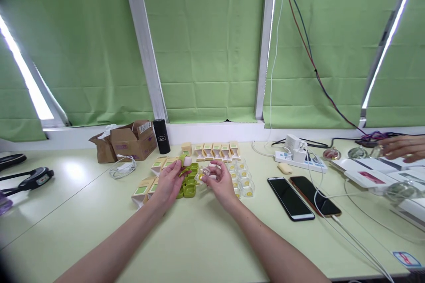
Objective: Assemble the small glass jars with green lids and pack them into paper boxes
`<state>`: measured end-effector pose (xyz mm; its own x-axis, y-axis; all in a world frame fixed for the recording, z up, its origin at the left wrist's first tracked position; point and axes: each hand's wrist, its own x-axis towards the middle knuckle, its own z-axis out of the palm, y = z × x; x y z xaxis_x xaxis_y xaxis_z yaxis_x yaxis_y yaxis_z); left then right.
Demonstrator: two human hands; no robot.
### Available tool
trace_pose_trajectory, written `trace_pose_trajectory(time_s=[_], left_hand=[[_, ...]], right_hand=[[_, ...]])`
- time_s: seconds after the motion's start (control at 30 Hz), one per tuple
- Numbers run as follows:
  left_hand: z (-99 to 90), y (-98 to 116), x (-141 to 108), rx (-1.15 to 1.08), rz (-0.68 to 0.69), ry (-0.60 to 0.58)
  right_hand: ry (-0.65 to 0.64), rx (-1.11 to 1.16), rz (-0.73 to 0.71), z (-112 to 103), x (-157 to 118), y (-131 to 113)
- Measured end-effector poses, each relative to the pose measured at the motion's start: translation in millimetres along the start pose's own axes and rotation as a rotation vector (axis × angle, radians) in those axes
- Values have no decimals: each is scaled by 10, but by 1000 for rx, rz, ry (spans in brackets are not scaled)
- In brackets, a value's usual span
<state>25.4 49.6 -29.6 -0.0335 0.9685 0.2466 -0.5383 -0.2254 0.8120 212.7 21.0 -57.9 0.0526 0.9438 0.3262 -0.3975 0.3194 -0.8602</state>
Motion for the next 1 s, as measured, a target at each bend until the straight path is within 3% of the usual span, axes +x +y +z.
trace_pose_trajectory(time_s=[0.23, 0.6, 1.0], left_hand=[[139, -23, 9, 84, 45, -21], [80, -109, -139, 192, 47, -75], [6, -184, -140, 292, 22, -114]], right_hand=[[-11, -265, -122, 58, -86, -17], [18, -20, -9, 38, 9, 57], [-51, -5, 93, 36, -73, 24]])
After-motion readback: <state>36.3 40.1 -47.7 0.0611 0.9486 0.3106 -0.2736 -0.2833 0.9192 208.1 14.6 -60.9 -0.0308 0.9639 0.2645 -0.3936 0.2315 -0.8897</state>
